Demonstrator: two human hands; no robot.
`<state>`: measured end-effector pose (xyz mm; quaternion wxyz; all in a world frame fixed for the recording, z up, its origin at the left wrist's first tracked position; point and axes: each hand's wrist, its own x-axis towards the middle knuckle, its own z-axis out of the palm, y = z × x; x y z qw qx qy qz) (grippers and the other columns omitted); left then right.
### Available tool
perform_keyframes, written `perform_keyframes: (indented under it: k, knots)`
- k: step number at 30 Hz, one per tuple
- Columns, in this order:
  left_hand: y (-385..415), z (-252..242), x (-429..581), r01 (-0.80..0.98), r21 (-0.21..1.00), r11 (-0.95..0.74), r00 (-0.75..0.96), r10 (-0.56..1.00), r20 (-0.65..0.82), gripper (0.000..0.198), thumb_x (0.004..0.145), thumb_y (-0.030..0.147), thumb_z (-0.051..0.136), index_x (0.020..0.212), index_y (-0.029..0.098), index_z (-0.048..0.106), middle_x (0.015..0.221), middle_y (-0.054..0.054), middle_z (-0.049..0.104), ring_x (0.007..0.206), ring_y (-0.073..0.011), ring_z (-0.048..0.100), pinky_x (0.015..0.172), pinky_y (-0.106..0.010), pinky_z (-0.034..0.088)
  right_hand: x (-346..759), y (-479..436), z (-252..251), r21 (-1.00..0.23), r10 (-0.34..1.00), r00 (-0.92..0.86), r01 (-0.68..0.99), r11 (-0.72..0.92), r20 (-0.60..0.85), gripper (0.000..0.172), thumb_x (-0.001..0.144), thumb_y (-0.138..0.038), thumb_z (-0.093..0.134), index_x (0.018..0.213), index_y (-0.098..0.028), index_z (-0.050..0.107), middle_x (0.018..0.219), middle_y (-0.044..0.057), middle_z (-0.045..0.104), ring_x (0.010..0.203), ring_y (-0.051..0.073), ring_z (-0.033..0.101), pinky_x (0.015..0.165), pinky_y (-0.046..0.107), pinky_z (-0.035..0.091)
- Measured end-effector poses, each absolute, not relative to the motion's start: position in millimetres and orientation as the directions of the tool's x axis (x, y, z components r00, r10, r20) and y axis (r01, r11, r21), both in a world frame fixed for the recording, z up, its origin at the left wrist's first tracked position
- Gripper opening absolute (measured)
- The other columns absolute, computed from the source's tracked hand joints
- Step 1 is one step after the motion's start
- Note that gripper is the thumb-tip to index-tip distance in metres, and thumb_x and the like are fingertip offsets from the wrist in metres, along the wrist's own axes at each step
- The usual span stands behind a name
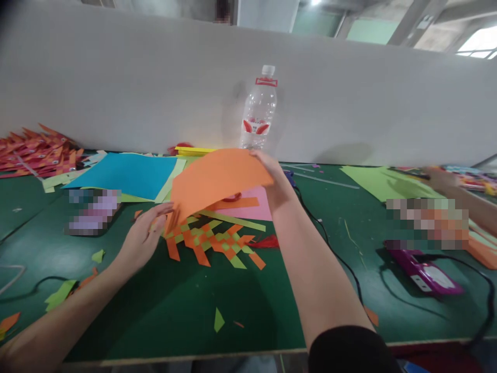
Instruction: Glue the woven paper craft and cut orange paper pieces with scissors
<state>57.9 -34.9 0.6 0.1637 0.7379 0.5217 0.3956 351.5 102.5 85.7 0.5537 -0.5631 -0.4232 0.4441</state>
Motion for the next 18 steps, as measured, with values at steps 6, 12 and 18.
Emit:
perform_keyframes:
  k: [6,12,18]
  knots:
    - [-33,1,54,0.592,0.717,-0.369,0.121,0.92,0.374,0.039,0.096,0.044,0.035,0.121,0.019,0.052,0.131,-0.013,0.056,0.123,-0.0267,0.052,0.101,-0.045,0.043,366,96,56,-0.992,0.912,0.394,-0.092,-0.088,-0.117,0.017,0.066,-0.003,0.056,0.066,-0.02,0.054,0.055,-0.003,0.056,0.049,0.009,0.054,0.053,0.022,0.049]
    - [-34,-5,57,0.684,0.531,-0.5,0.324,0.86,0.393,0.027,0.096,0.033,0.038,0.11,0.02,0.056,0.123,-0.012,0.059,0.119,-0.0263,0.053,0.099,-0.048,0.043,362,102,66,-0.996,0.875,0.484,-0.08,0.044,0.0,0.027,0.067,-0.003,0.057,0.086,-0.021,0.053,0.071,-0.003,0.063,0.058,0.01,0.061,0.058,0.023,0.053]
    - [-25,-1,45,0.752,0.427,-0.503,0.288,0.833,0.473,0.025,0.094,0.03,0.038,0.108,0.02,0.057,0.118,-0.011,0.063,0.114,-0.0275,0.055,0.098,-0.049,0.042,365,99,49,-0.977,0.833,0.53,0.208,0.052,0.157,0.037,0.069,-0.011,0.06,0.104,-0.02,0.053,0.085,0.001,0.064,0.064,0.011,0.061,0.056,0.022,0.051]
